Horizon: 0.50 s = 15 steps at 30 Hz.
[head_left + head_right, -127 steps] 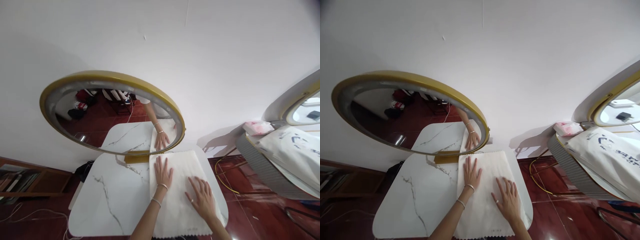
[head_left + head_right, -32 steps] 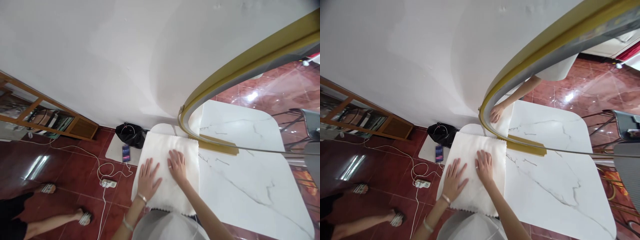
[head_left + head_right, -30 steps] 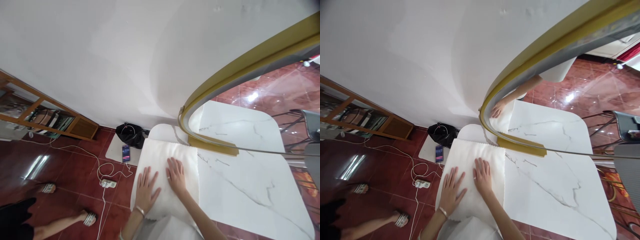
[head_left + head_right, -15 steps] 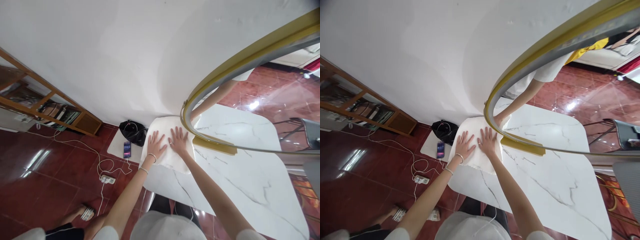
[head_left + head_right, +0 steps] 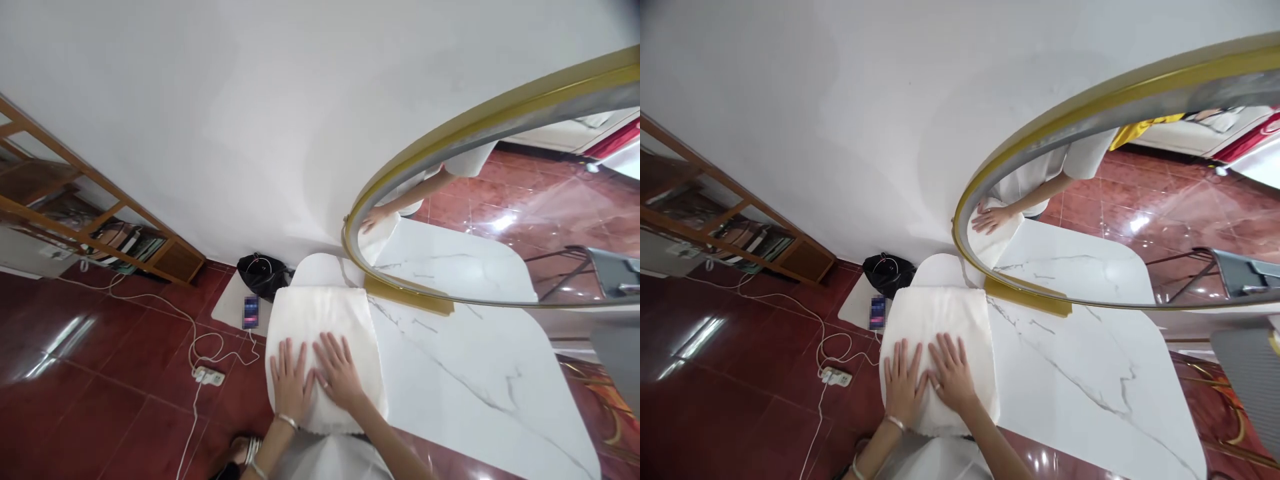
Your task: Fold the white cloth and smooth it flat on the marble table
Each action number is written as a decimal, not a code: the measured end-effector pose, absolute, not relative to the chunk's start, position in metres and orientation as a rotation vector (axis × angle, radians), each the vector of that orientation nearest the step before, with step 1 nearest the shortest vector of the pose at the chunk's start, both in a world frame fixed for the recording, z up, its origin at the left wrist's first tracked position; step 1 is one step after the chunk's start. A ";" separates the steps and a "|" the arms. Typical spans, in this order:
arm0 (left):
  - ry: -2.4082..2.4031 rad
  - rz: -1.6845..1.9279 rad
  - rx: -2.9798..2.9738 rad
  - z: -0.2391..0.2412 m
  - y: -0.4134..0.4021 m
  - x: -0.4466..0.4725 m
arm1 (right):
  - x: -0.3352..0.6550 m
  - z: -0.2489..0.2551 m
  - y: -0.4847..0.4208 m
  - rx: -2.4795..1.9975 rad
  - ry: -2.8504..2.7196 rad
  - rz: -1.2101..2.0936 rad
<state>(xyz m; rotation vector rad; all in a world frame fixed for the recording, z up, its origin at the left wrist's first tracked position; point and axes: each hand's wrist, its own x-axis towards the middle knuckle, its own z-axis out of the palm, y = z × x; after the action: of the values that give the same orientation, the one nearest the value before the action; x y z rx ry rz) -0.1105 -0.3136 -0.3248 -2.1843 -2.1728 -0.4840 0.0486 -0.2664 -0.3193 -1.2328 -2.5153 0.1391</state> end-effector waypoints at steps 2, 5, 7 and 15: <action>-2.112 -0.504 -2.234 -0.330 -0.326 -0.089 | 0.077 -0.314 -0.283 -1.253 -2.567 0.109; -2.069 -0.523 -2.347 -0.336 -0.322 -0.055 | 0.122 -0.315 -0.291 -1.340 -2.556 0.053; -2.106 -0.536 -2.444 -0.334 -0.302 -0.035 | 0.151 -0.320 -0.289 -1.422 -2.513 0.039; -3.110 -1.169 -1.875 -0.271 -0.154 0.008 | 0.205 -0.318 -0.272 -1.685 -2.322 0.563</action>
<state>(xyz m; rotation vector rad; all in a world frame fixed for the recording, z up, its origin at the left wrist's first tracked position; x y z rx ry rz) 0.0080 -0.1537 -0.2708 -1.8755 -3.1096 -1.1688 0.2054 -0.2722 -0.3185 -1.6848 -2.3222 0.5626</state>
